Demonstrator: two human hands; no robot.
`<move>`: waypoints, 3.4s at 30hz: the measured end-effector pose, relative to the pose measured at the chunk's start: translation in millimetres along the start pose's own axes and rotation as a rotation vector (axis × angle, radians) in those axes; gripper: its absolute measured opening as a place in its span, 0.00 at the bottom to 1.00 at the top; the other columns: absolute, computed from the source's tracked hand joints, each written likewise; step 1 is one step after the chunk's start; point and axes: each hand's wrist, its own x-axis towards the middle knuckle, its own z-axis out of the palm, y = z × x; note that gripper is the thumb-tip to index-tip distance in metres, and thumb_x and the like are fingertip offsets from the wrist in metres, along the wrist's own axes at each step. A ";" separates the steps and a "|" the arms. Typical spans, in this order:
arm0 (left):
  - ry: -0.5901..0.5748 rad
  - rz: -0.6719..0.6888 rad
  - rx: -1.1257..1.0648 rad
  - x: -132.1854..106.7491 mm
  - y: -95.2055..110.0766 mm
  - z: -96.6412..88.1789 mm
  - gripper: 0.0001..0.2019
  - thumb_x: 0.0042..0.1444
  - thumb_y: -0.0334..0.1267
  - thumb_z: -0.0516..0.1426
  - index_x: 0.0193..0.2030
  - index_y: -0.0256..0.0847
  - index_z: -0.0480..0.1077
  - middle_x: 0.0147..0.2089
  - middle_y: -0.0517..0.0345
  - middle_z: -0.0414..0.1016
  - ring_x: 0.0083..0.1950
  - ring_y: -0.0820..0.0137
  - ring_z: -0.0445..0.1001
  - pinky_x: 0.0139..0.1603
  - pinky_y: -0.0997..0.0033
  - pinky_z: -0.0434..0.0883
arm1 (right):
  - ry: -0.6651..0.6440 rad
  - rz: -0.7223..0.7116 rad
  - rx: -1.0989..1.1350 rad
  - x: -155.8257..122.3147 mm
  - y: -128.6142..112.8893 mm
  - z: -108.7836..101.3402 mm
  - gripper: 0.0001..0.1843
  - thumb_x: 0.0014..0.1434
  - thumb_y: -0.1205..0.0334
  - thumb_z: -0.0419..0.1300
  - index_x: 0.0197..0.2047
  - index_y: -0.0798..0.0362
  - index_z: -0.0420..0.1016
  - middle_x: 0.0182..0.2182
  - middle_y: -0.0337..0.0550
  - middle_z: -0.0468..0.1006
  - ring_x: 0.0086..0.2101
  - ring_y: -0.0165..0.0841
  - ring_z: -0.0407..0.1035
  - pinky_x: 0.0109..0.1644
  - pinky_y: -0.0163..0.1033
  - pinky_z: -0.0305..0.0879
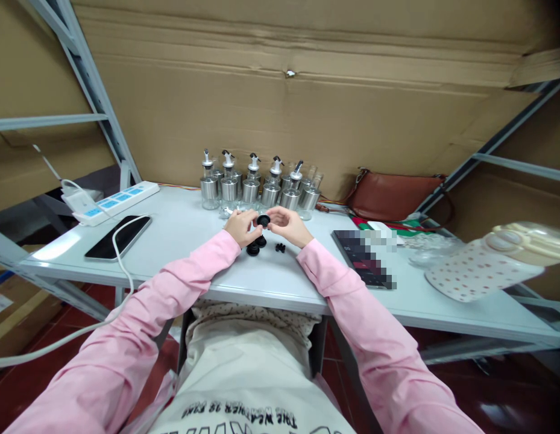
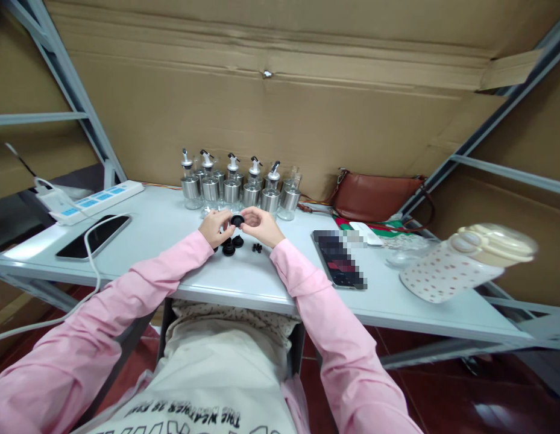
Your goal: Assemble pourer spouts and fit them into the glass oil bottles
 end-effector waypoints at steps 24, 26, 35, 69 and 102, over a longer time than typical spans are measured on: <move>-0.031 -0.004 -0.102 1.8 -1.5 2.1 0.09 0.41 0.40 0.47 0.17 0.38 0.55 0.18 0.63 0.61 0.23 0.73 0.61 0.36 0.66 0.58 | -0.007 0.004 -0.135 -2.9 -5.3 5.9 0.11 0.37 0.67 0.60 0.28 0.56 0.65 0.20 0.34 0.67 0.21 0.22 0.60 0.25 0.29 0.57; -0.029 -0.006 -0.089 2.0 -1.4 2.2 0.09 0.41 0.40 0.48 0.17 0.38 0.55 0.17 0.63 0.61 0.23 0.74 0.60 0.36 0.66 0.58 | 0.002 0.011 -0.120 -2.8 -5.0 6.2 0.12 0.36 0.67 0.61 0.28 0.56 0.64 0.19 0.33 0.66 0.20 0.22 0.59 0.25 0.29 0.56; -0.038 -0.003 -0.036 2.7 -1.5 3.4 0.09 0.40 0.37 0.49 0.15 0.38 0.53 0.17 0.64 0.62 0.22 0.75 0.59 0.37 0.66 0.57 | 0.012 0.000 -0.154 -3.3 -4.5 4.0 0.12 0.36 0.67 0.62 0.27 0.57 0.65 0.19 0.34 0.67 0.20 0.21 0.59 0.24 0.29 0.55; 0.109 0.110 -0.246 3.2 -14.1 18.4 0.14 0.57 0.38 0.50 0.49 0.39 0.59 0.42 0.53 0.57 0.40 0.71 0.64 0.43 0.69 0.69 | 0.272 0.233 -0.908 9.2 12.6 -59.7 0.08 0.48 0.68 0.57 0.30 0.57 0.77 0.28 0.47 0.78 0.31 0.34 0.71 0.39 0.37 0.63; 0.017 0.145 -0.309 -2.7 -10.3 18.5 0.22 0.44 0.27 0.50 0.49 0.38 0.53 0.41 0.52 0.69 0.40 0.70 0.70 0.43 0.70 0.66 | 0.177 0.040 -0.403 9.3 9.6 -39.9 0.05 0.40 0.64 0.56 0.21 0.54 0.61 0.19 0.35 0.68 0.22 0.26 0.62 0.28 0.32 0.58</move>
